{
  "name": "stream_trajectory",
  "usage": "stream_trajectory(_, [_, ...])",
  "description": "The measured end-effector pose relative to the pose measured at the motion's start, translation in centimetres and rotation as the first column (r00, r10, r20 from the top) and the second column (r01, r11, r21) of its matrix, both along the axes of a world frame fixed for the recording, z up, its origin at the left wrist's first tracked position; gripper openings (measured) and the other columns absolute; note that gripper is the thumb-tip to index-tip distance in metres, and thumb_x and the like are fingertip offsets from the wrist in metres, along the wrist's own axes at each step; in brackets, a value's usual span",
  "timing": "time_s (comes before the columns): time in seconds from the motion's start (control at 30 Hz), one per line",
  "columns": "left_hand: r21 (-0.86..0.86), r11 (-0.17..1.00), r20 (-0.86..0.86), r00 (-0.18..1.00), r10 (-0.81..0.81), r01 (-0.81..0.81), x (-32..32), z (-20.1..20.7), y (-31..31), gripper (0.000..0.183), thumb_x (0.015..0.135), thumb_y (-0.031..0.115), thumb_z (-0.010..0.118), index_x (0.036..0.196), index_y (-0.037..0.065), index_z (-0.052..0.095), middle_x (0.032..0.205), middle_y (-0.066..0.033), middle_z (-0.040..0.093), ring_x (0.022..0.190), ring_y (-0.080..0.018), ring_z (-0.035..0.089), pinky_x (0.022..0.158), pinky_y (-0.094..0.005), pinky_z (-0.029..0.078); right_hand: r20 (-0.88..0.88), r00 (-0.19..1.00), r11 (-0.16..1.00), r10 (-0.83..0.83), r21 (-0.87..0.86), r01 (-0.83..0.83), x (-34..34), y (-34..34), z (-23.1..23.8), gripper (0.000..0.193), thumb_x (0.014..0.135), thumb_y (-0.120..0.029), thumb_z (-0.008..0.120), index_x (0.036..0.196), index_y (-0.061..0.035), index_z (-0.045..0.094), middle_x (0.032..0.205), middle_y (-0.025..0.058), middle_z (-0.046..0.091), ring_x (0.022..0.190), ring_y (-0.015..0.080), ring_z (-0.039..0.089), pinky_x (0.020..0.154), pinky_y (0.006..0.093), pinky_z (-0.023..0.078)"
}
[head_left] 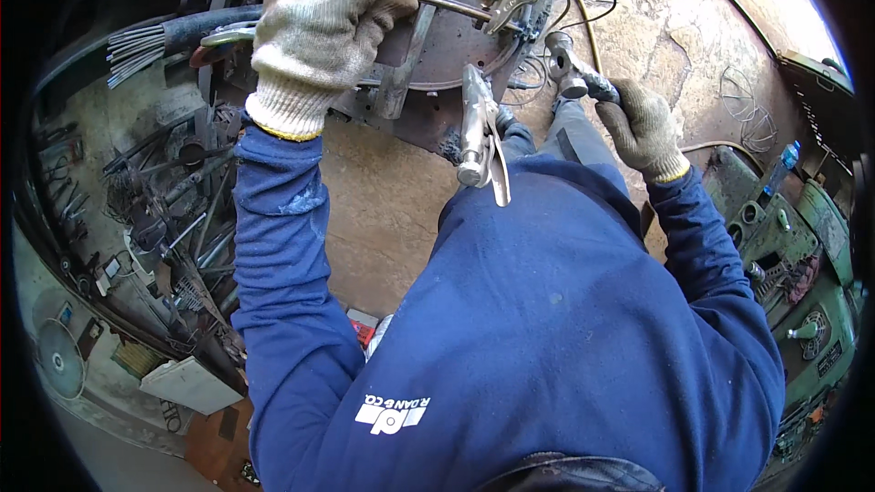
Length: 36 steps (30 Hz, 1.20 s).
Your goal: The person grinds a metal frame using an angle grinder, clamps a rod to a circular metal plate with pliers, and tack welds the rod into place. The person then adjusts the clamps and hammers the metal rod to align it before finishing the assembly.
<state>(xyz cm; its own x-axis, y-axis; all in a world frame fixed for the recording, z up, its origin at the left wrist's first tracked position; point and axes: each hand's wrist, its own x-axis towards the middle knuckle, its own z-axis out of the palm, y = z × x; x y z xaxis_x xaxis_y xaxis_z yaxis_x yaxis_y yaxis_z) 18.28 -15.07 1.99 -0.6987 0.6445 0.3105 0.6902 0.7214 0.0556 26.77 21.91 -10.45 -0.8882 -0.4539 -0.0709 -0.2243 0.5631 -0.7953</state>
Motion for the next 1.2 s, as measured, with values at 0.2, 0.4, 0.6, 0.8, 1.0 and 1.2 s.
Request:
stream_trajectory(0.2, [0.036, 0.999, 0.168, 0.985, -0.027, 0.021, -0.4, -0.5, -1.1, 0.031, 0.086, 0.015, 0.079, 0.117, 0.015, 0.077, 0.103, -0.0088, 0.078, 0.093, -0.0277, 0.075, 0.086, -0.0412, 0.059, 0.062, 0.992, 0.993, -0.112, -0.024, 0.113, 1.5, -0.6, -0.9, 0.025, 0.098, -0.024, 0.068, 0.112, -0.0035, 0.068, 0.085, 0.0189, 0.070, 0.077, 0.0370, 0.071, 0.070, 0.0414, 0.054])
stream_trajectory(0.4, [0.117, 0.987, -0.069, 0.991, 0.115, -0.106, 0.6, 1.0, -2.3, 0.030, 0.085, 0.014, 0.081, 0.115, 0.012, 0.077, 0.111, -0.0085, 0.077, 0.102, -0.0280, 0.074, 0.088, -0.0402, 0.058, 0.226, 0.926, 0.936, -0.301, -0.115, 0.332, 3.3, -1.2, -2.1, 0.023, 0.102, -0.024, 0.064, 0.108, -0.0030, 0.068, 0.073, 0.0100, 0.065, 0.063, 0.0210, 0.064, 0.059, 0.0345, 0.050])
stream_trajectory(0.6, [0.077, 0.983, -0.144, 0.974, 0.175, -0.165, 3.4, 0.9, -2.7, 0.037, 0.083, 0.009, 0.080, 0.119, 0.014, 0.075, 0.117, -0.0063, 0.076, 0.110, -0.0269, 0.071, 0.096, -0.0419, 0.054, 0.472, 0.745, 0.730, -0.471, -0.267, 0.630, 4.8, -2.4, -2.2, 0.027, 0.108, -0.030, 0.058, 0.110, -0.0047, 0.067, 0.069, -0.0024, 0.055, 0.054, 0.0061, 0.051, 0.049, 0.0252, 0.042])
stream_trajectory(0.8, [-0.027, 0.968, -0.170, 0.956, 0.240, -0.248, 5.1, -1.4, -0.2, 0.052, 0.084, 0.019, 0.078, 0.135, 0.015, 0.066, 0.135, -0.0067, 0.067, 0.122, -0.0295, 0.065, 0.109, -0.0515, 0.044, 0.592, 0.574, 0.604, -0.566, -0.176, 0.777, 4.0, -3.0, -2.0, 0.028, 0.107, -0.034, 0.060, 0.110, -0.0065, 0.066, 0.072, -0.0010, 0.055, 0.052, 0.0082, 0.051, 0.047, 0.0261, 0.044])
stream_trajectory(1.0, [0.059, 0.945, -0.102, 0.940, 0.326, -0.322, 5.2, -1.8, 0.0, 0.047, 0.083, 0.015, 0.078, 0.129, 0.014, 0.069, 0.131, -0.0085, 0.069, 0.122, -0.0331, 0.065, 0.109, -0.0496, 0.045, 0.571, 0.564, 0.629, -0.596, -0.104, 0.770, 0.5, -1.5, -2.7, 0.027, 0.105, -0.033, 0.062, 0.114, -0.0070, 0.063, 0.077, 0.0006, 0.058, 0.055, 0.0090, 0.054, 0.048, 0.0275, 0.047])
stream_trajectory(1.2, [0.161, 0.955, -0.076, 0.962, 0.263, -0.248, 2.8, -1.0, -0.1, 0.026, 0.080, 0.015, 0.082, 0.106, 0.013, 0.078, 0.105, -0.0069, 0.077, 0.100, -0.0301, 0.073, 0.091, -0.0429, 0.055, 0.490, 0.672, 0.703, -0.555, -0.156, 0.694, -7.6, 0.2, -2.7, 0.026, 0.103, -0.030, 0.065, 0.106, -0.0043, 0.063, 0.078, 0.0030, 0.060, 0.057, 0.0108, 0.056, 0.051, 0.0279, 0.050])
